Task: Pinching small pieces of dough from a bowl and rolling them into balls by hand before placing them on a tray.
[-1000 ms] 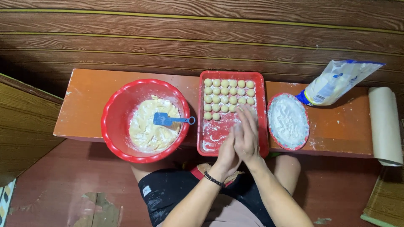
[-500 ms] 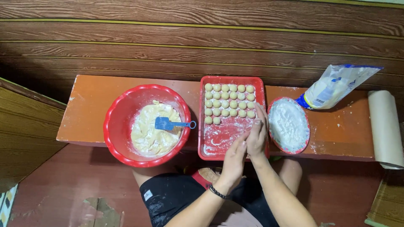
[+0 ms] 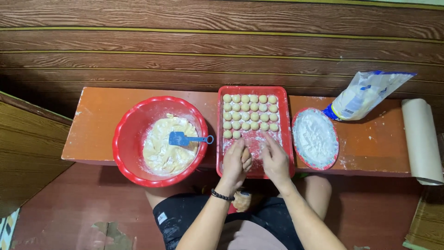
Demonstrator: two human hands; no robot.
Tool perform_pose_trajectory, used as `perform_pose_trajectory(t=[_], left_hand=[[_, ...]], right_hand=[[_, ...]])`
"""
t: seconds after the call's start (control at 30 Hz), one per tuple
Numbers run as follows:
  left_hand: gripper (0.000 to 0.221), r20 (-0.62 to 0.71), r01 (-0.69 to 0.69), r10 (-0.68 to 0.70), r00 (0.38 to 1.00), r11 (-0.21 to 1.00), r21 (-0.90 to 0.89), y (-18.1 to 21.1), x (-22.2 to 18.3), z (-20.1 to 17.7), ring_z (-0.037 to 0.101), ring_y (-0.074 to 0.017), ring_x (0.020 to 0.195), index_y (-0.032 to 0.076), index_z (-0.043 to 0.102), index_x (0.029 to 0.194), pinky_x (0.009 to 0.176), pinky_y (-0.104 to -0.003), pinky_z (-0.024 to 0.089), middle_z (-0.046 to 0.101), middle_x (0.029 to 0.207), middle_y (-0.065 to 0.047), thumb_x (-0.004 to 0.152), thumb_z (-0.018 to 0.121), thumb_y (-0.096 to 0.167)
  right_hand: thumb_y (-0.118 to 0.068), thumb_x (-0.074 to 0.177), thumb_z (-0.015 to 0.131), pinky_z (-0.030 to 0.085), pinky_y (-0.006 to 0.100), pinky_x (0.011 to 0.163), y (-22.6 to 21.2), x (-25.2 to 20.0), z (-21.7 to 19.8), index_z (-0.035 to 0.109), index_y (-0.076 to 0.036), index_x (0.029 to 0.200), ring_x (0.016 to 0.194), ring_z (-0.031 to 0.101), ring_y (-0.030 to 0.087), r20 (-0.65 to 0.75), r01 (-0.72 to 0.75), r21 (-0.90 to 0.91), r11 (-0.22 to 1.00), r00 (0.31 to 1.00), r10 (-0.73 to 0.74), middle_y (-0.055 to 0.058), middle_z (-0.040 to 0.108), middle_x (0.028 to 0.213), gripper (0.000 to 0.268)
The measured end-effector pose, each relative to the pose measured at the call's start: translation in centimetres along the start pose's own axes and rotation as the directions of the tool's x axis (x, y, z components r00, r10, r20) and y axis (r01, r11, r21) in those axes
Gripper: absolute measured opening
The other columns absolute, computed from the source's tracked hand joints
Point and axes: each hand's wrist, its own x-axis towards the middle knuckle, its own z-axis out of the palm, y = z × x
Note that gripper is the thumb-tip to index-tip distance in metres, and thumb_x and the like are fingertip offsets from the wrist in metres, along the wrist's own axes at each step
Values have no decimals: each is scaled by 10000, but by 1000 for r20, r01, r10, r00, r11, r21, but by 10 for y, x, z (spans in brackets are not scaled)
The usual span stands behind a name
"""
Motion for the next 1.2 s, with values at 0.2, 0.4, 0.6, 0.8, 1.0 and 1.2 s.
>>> perform_pose_trajectory(t=[0.2, 0.4, 0.6, 0.8, 1.0, 1.2], left_hand=[[664, 6, -7, 7, 1000, 999, 52, 2, -3, 5, 536, -387, 1355, 97, 423, 1536, 1010, -340, 551, 452, 1558, -172, 909, 439, -122], [563, -44, 70, -72, 996, 996, -52, 10, -7, 14, 585, -348, 1292, 103, 506, 1475, 1034, -363, 532, 545, 1470, -173, 935, 437, 244], [741, -94, 153, -172, 981, 972, -178, 25, -17, 34, 644, -301, 1216, 111, 607, 1403, 1062, -390, 509, 656, 1365, -174, 966, 432, 683], [799, 510, -564, 414, 754, 806, 179, -42, -6, 1, 363, -305, 1490, 64, 25, 1630, 1296, -421, 263, 266, 1656, -187, 949, 407, -104], [646, 19, 128, -127, 992, 970, -206, -36, -10, -5, 480, -255, 1408, 72, 477, 1522, 1183, -421, 370, 509, 1529, -192, 1045, 432, 506], [491, 159, -58, 89, 983, 980, -191, -11, -25, 38, 509, -402, 1374, -62, 315, 1550, 1171, -486, 379, 489, 1483, -328, 1102, 346, 138]], right_hand=[[-8, 960, 554, 372, 498, 1150, -24, 6, 11, 586, -27, 1417, 1338, 540, 368, -56, 275, -46, 960, 959, -278, 175, 586, 1372, 458], [-383, 1095, 281, 43, 542, 1235, -42, 24, 21, 355, -39, 1579, 1521, 220, 405, 161, 278, -49, 959, 950, -267, 198, 356, 1626, 598], [-626, 1033, 180, 9, 578, 1218, -50, -6, 17, 178, -30, 1623, 1540, 63, 429, 468, 324, 19, 946, 833, -295, 214, 144, 1691, 839], [-557, 1037, 209, -15, 542, 1236, -60, 11, 16, 168, -57, 1633, 1552, 56, 396, 367, 265, -24, 964, 899, -238, 193, 139, 1699, 780], [-527, 1056, 199, 62, 525, 1255, -30, 21, 23, 247, 2, 1604, 1543, 132, 430, 235, 362, -50, 931, 910, -342, 250, 197, 1673, 763], [-438, 1101, 155, 152, 418, 1283, -58, 49, 6, 337, -14, 1580, 1532, 273, 307, -96, 61, 317, 946, 995, -32, 198, 353, 1630, 665]])
